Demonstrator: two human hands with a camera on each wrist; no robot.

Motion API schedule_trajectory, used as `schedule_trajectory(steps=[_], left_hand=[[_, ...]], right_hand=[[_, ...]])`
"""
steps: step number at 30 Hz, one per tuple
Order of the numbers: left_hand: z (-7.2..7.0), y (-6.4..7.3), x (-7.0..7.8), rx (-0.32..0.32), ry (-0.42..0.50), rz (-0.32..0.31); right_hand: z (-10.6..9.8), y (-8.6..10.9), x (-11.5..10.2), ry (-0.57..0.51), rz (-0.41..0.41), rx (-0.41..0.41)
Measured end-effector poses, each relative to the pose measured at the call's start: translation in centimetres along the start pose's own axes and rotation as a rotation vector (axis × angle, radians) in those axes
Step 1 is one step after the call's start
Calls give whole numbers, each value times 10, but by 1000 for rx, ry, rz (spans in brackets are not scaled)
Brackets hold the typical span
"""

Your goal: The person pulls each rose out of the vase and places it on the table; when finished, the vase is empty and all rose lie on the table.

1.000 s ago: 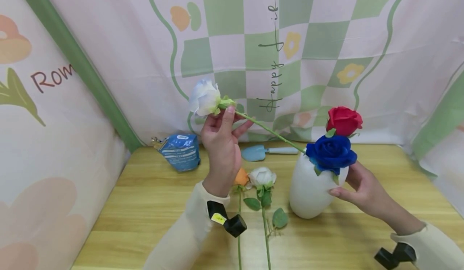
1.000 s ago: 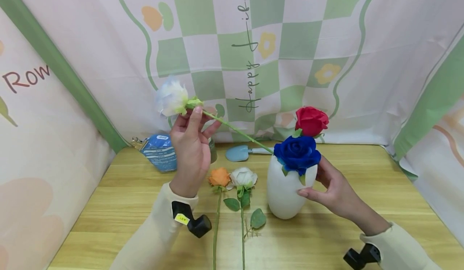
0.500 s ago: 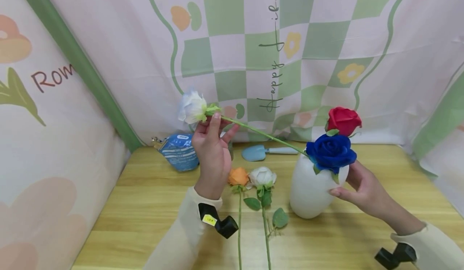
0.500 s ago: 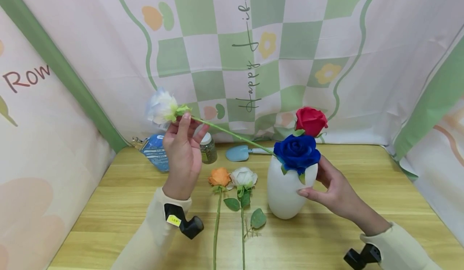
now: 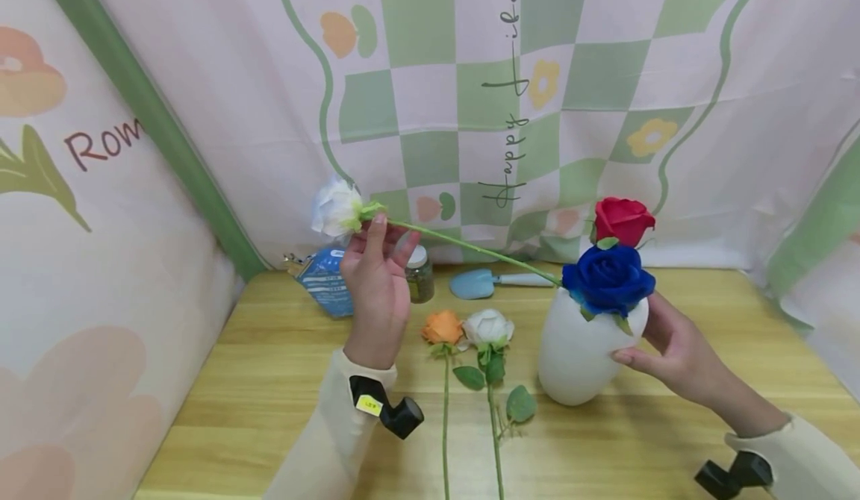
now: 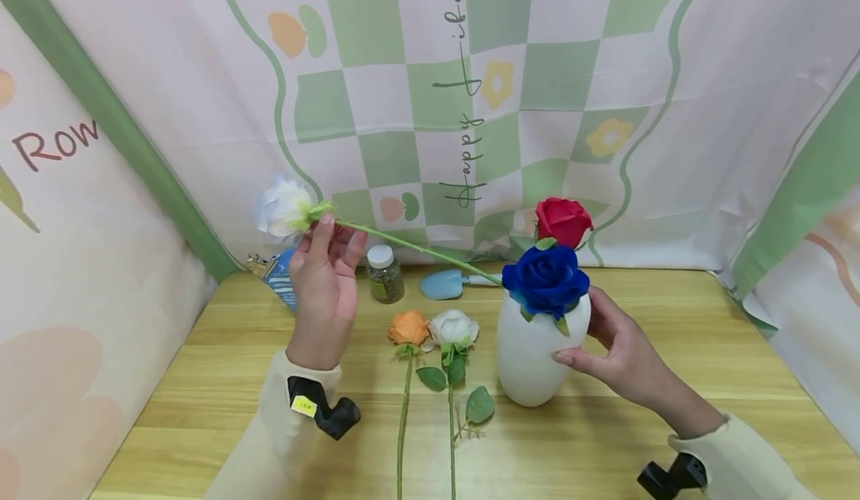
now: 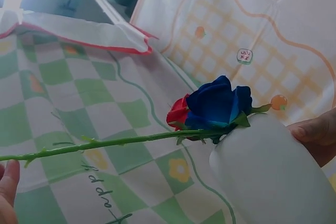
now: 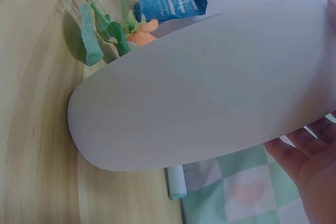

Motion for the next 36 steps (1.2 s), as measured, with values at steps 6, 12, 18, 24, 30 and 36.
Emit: schedule_trajectory(steps=[6, 12, 18, 24, 30, 36], left_hand=[[-6, -3, 4, 29, 24, -3], [-11, -7, 9, 70, 48, -10], [-17, -10, 12, 98, 64, -26], [-23, -11, 16, 108, 74, -39], [-30, -13, 25, 116, 89, -52], [-35, -16, 39, 122, 109, -49]], right_hand=[[0, -1, 0, -76, -28, -8], [0, -1, 0, -66, -22, -12], [0, -1, 1, -49, -12, -13], [0, -1, 1, -51, -16, -6], [0, 0, 1, -43, -6, 0], [0, 0, 1, -13, 5, 3]])
Point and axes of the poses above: each hand's wrist, its own y-axis away from the middle knuckle, its own z-axis out of the palm, x = y × z, the point moved 6 cm from there along -y, towards the middle knuckle, and after that the axes turned 6 degrees about -z, right-handed, at the moved point
